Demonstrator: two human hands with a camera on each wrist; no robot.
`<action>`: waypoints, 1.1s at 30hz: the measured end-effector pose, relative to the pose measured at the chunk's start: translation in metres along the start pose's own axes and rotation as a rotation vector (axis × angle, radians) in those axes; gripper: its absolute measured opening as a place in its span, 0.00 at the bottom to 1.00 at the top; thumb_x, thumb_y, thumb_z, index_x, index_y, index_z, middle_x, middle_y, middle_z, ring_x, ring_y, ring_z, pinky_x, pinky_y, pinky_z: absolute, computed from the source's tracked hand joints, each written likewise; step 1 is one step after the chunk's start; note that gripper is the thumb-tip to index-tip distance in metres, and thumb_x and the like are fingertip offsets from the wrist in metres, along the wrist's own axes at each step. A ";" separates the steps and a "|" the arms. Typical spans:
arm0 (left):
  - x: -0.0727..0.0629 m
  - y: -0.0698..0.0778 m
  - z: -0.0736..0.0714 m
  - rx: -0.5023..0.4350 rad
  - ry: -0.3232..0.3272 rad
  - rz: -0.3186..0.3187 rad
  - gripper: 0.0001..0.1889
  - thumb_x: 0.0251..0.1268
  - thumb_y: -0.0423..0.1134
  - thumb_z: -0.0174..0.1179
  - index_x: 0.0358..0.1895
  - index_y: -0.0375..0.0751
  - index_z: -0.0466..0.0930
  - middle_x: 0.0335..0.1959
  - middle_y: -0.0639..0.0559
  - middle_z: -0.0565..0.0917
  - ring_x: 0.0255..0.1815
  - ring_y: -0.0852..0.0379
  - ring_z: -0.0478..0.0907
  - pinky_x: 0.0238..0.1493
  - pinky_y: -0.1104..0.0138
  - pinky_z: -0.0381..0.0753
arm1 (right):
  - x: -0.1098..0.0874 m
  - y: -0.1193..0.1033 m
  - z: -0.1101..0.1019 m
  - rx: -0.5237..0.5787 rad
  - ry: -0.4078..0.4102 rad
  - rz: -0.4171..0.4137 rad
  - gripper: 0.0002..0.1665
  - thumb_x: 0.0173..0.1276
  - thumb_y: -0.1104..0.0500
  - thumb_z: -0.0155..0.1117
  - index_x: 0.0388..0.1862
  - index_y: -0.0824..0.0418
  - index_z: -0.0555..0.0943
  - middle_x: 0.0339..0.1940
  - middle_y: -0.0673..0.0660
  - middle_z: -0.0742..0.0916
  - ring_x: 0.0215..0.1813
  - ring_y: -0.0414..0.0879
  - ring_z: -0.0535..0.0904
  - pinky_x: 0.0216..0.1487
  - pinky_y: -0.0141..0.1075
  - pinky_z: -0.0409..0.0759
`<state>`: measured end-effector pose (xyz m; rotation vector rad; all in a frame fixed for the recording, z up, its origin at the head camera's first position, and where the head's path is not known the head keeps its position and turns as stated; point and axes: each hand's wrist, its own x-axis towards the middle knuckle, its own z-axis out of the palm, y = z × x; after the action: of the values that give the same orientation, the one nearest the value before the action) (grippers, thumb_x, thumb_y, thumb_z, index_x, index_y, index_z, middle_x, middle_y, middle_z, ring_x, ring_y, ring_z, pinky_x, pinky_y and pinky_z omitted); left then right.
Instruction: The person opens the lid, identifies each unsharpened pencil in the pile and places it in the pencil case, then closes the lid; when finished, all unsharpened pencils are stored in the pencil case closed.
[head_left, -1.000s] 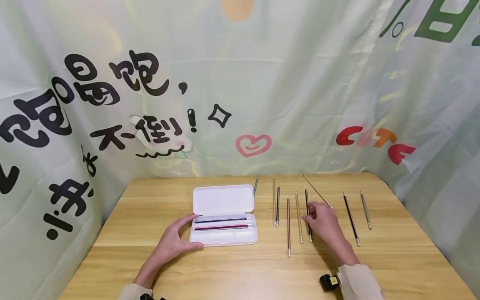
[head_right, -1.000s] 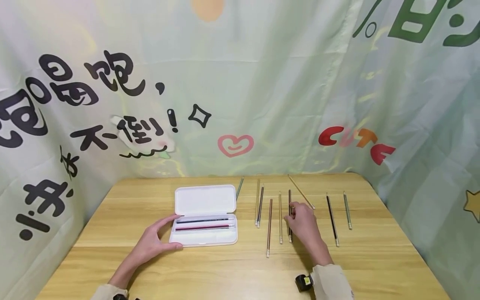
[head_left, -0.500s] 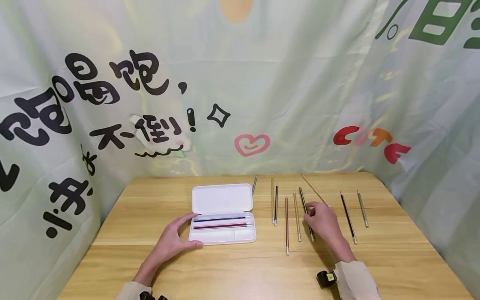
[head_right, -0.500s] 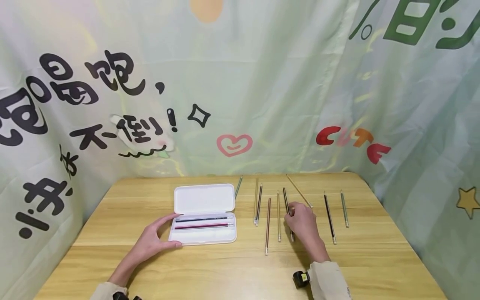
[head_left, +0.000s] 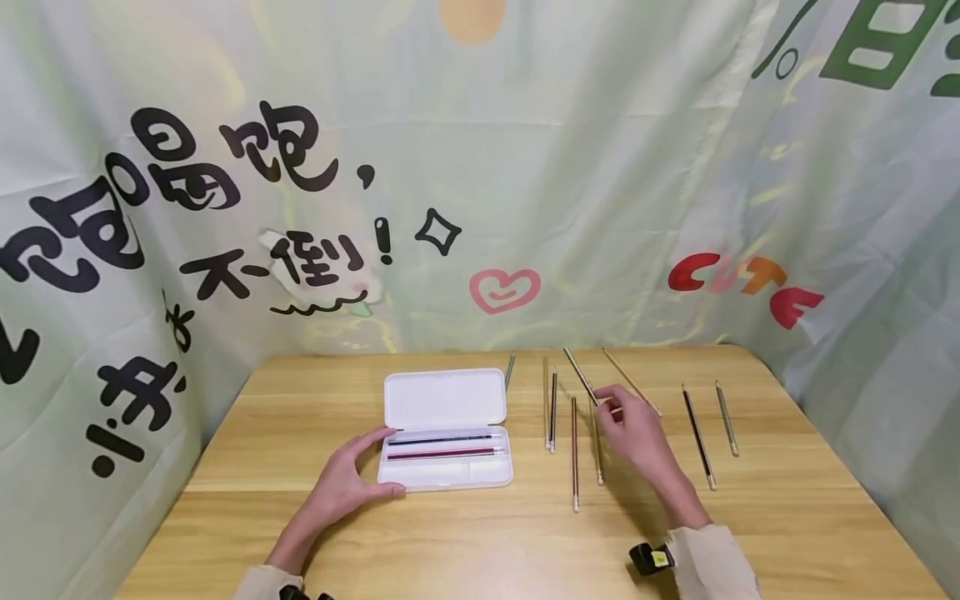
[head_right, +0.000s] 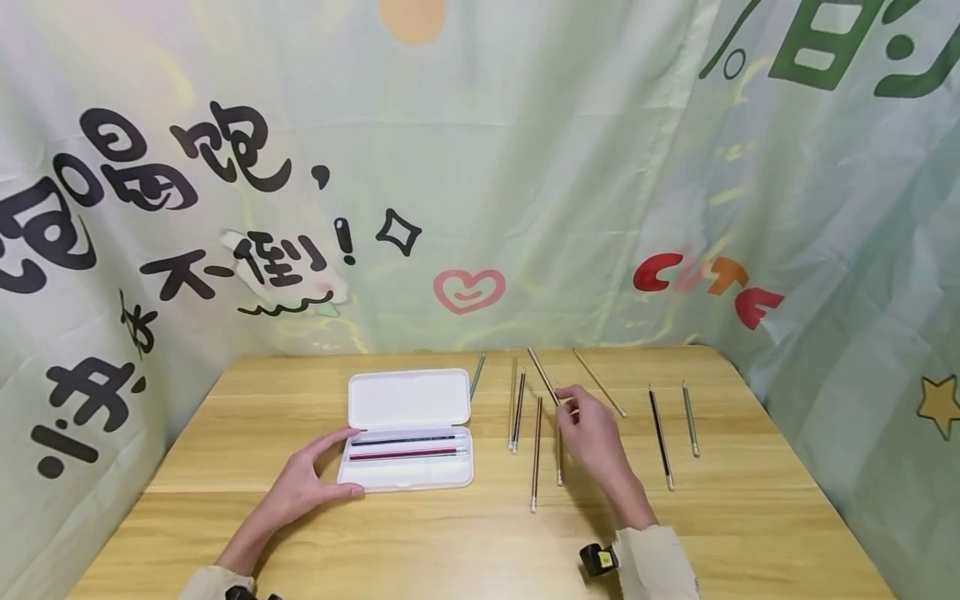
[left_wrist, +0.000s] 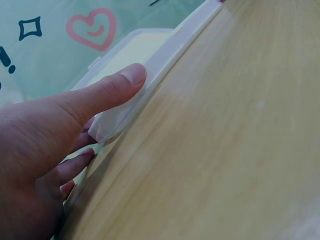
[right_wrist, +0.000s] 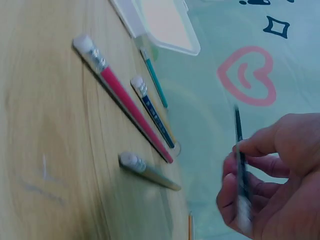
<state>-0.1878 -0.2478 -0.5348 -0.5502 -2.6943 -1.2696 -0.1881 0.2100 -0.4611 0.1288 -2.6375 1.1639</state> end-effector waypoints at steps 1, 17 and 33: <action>-0.001 0.000 0.000 -0.001 0.001 0.000 0.47 0.39 0.59 0.84 0.69 0.52 0.78 0.69 0.44 0.77 0.69 0.36 0.73 0.67 0.36 0.68 | 0.000 -0.001 0.002 0.011 0.015 -0.012 0.12 0.74 0.69 0.58 0.52 0.69 0.82 0.38 0.60 0.87 0.37 0.51 0.84 0.33 0.36 0.82; -0.001 0.001 0.001 0.008 0.014 -0.004 0.47 0.39 0.59 0.84 0.69 0.52 0.78 0.69 0.43 0.77 0.68 0.36 0.73 0.67 0.36 0.69 | -0.002 -0.033 0.017 0.073 0.015 -0.050 0.07 0.70 0.67 0.69 0.42 0.59 0.89 0.38 0.53 0.90 0.41 0.48 0.85 0.42 0.38 0.84; 0.000 0.000 0.000 0.025 0.006 -0.019 0.48 0.38 0.61 0.83 0.69 0.53 0.77 0.68 0.40 0.78 0.67 0.35 0.74 0.66 0.35 0.69 | -0.004 -0.054 0.069 0.236 -0.050 -0.188 0.11 0.63 0.73 0.73 0.38 0.59 0.89 0.36 0.50 0.90 0.40 0.45 0.85 0.41 0.37 0.85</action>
<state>-0.1873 -0.2477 -0.5344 -0.5188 -2.7132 -1.2378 -0.1879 0.1226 -0.4688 0.4456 -2.4555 1.4164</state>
